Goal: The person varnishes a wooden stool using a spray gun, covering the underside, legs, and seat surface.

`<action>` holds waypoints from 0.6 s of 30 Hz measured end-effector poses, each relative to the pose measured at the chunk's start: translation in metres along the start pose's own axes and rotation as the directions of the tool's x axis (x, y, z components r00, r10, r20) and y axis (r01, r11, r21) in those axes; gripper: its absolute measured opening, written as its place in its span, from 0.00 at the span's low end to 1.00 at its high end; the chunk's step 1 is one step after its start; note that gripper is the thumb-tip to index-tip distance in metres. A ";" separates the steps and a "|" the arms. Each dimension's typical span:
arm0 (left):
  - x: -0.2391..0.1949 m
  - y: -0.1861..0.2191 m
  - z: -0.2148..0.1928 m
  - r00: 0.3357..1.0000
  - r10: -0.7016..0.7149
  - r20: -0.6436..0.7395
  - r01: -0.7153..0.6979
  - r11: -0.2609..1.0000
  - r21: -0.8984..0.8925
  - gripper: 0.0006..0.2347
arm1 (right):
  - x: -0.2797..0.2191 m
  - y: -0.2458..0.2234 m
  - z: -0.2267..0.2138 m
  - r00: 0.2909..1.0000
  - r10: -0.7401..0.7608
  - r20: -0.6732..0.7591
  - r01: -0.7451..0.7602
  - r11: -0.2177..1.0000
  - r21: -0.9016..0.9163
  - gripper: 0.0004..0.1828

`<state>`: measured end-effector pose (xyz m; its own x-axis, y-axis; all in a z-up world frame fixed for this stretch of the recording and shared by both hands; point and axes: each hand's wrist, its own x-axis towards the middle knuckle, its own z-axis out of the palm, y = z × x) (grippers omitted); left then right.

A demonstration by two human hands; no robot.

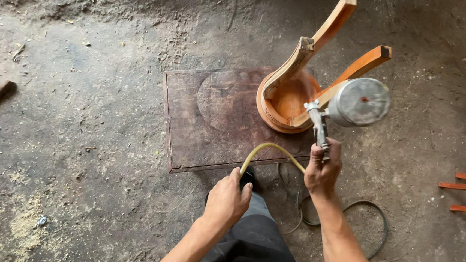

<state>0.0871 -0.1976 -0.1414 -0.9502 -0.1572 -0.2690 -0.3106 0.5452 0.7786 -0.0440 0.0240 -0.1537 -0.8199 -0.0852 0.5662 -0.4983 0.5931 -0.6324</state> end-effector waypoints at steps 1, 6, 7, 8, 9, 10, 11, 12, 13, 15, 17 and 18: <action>0.000 0.001 0.000 1.000 0.004 -0.009 -0.004 1.000 -0.002 0.21 | 0.003 -0.005 -0.004 0.999 -0.048 -0.022 0.049 0.998 0.030 0.27; 0.002 0.000 -0.002 0.998 0.040 -0.057 -0.039 0.999 0.019 0.20 | 0.005 0.002 -0.004 0.991 -0.114 -0.064 0.118 0.992 0.050 0.28; 0.002 0.000 -0.001 0.999 0.025 -0.036 -0.024 0.999 0.025 0.20 | 0.005 0.009 0.002 0.997 -0.051 -0.052 0.053 0.997 0.055 0.28; 0.002 0.000 -0.001 1.000 0.010 -0.017 -0.009 0.999 0.031 0.19 | 0.004 0.017 0.008 0.999 0.011 -0.040 -0.009 0.998 0.063 0.28; 0.003 0.000 -0.001 1.000 -0.005 0.001 0.005 0.999 0.038 0.19 | 0.000 0.025 0.014 1.000 0.013 -0.018 -0.013 1.000 0.013 0.27; 0.004 0.001 -0.001 0.999 -0.021 0.026 0.020 0.999 0.030 0.19 | -0.005 0.033 0.020 1.000 0.014 0.004 -0.013 0.999 -0.036 0.26; 0.006 0.001 0.000 0.998 -0.036 0.051 0.035 0.999 0.023 0.18 | -0.009 0.041 0.027 1.000 0.015 0.025 -0.013 0.996 -0.085 0.25; 0.007 0.002 0.001 0.996 -0.054 0.075 0.053 0.998 0.014 0.18 | -0.014 0.049 0.034 0.998 0.037 0.042 -0.034 0.996 -0.082 0.25; 0.008 0.003 0.003 0.997 -0.035 0.068 0.035 0.999 0.004 0.18 | -0.019 0.057 0.042 0.997 0.059 0.059 -0.054 0.995 -0.080 0.25; 0.009 0.003 0.007 0.998 -0.005 0.063 0.006 1.000 -0.018 0.18 | -0.032 0.072 0.053 0.990 0.101 0.097 -0.091 0.991 -0.099 0.25; 0.012 0.003 0.010 0.991 -0.035 0.129 0.039 0.999 -0.031 0.18 | -0.040 0.086 0.066 0.984 0.125 0.128 -0.108 0.985 -0.131 0.25; 0.013 0.003 0.012 0.986 -0.048 0.162 0.055 0.998 -0.038 0.17 | -0.043 0.093 0.072 0.981 0.136 0.139 -0.118 0.985 -0.126 0.25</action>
<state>0.0737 -0.1881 -0.1493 -0.9176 -0.0475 -0.3947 -0.3631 0.5042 0.7835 -0.0755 0.0251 -0.2745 -0.9111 -0.1145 0.3959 -0.3581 0.6955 -0.6229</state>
